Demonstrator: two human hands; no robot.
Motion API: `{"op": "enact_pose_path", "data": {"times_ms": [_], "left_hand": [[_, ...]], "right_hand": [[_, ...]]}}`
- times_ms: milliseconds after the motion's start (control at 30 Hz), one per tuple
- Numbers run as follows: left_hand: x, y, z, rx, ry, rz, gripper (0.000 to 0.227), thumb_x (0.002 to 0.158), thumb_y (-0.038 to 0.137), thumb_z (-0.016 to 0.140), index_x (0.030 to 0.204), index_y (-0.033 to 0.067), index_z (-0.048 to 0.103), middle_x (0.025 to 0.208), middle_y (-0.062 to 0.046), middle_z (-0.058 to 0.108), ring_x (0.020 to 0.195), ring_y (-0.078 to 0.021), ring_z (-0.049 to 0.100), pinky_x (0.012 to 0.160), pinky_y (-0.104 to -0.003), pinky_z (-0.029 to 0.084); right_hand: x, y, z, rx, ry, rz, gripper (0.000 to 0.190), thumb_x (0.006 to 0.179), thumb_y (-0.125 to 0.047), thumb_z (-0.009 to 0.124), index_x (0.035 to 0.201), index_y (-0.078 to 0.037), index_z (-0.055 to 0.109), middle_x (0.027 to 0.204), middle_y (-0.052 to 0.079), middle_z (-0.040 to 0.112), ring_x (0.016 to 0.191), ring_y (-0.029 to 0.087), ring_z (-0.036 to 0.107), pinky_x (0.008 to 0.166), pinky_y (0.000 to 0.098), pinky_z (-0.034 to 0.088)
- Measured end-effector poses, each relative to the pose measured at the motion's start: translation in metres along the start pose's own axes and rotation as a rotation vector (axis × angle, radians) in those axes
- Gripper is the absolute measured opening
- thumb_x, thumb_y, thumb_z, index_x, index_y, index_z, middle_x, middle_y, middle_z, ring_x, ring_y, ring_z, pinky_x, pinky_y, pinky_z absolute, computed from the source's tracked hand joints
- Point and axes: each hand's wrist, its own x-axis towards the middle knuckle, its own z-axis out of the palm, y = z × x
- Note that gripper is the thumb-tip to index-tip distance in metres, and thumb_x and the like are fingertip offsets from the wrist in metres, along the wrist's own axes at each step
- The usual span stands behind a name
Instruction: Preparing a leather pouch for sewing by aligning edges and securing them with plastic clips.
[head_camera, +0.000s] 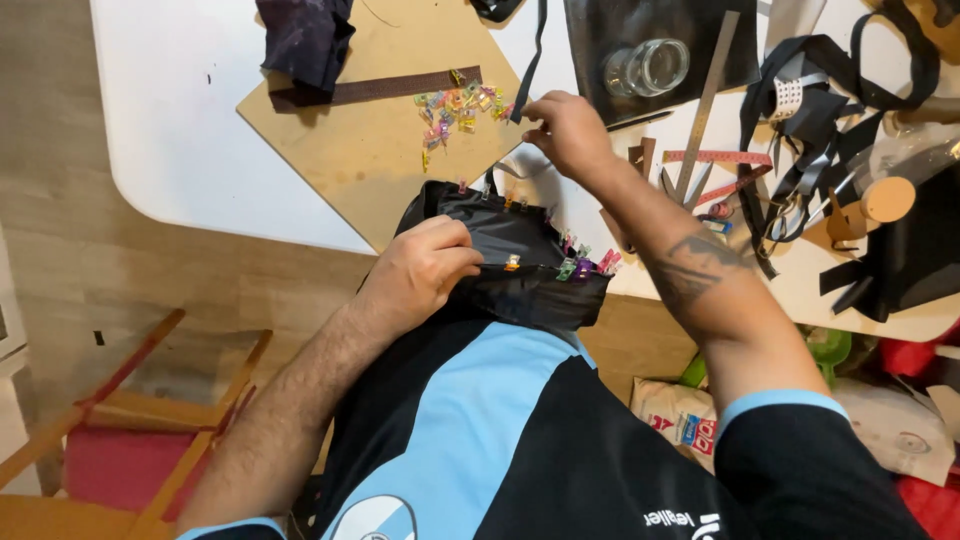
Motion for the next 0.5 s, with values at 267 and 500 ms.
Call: {"op": "enact_pose_path", "data": {"times_ms": [267,500], "left_hand": [[0.006,0.001,-0.001,0.010,0.014,-0.022,0.009,0.095,-0.003,0.070,0.089,-0.0037,0.064,0.086,-0.013,0.054,0.074,-0.0309,0.052,0.064,-0.041,0.045],[0.008,-0.002,-0.001,-0.010,0.031,-0.011,0.010,0.096,-0.002,0.069,0.087,-0.0023,0.064,0.086,-0.012,0.055,0.074,-0.0304,0.052,0.064,-0.041,0.044]], "right_hand": [[0.035,0.041,0.073,-0.401,0.258,-0.339,0.023,0.085,-0.012,0.081,0.090,-0.005,0.059,0.081,0.012,0.060,0.070,0.032,0.055,0.056,0.0460,0.041],[0.012,0.014,0.020,0.156,0.264,-0.121,0.010,0.096,-0.001,0.071,0.102,-0.001,0.078,0.092,0.012,0.063,0.082,0.032,0.063,0.068,0.0415,0.049]]}}
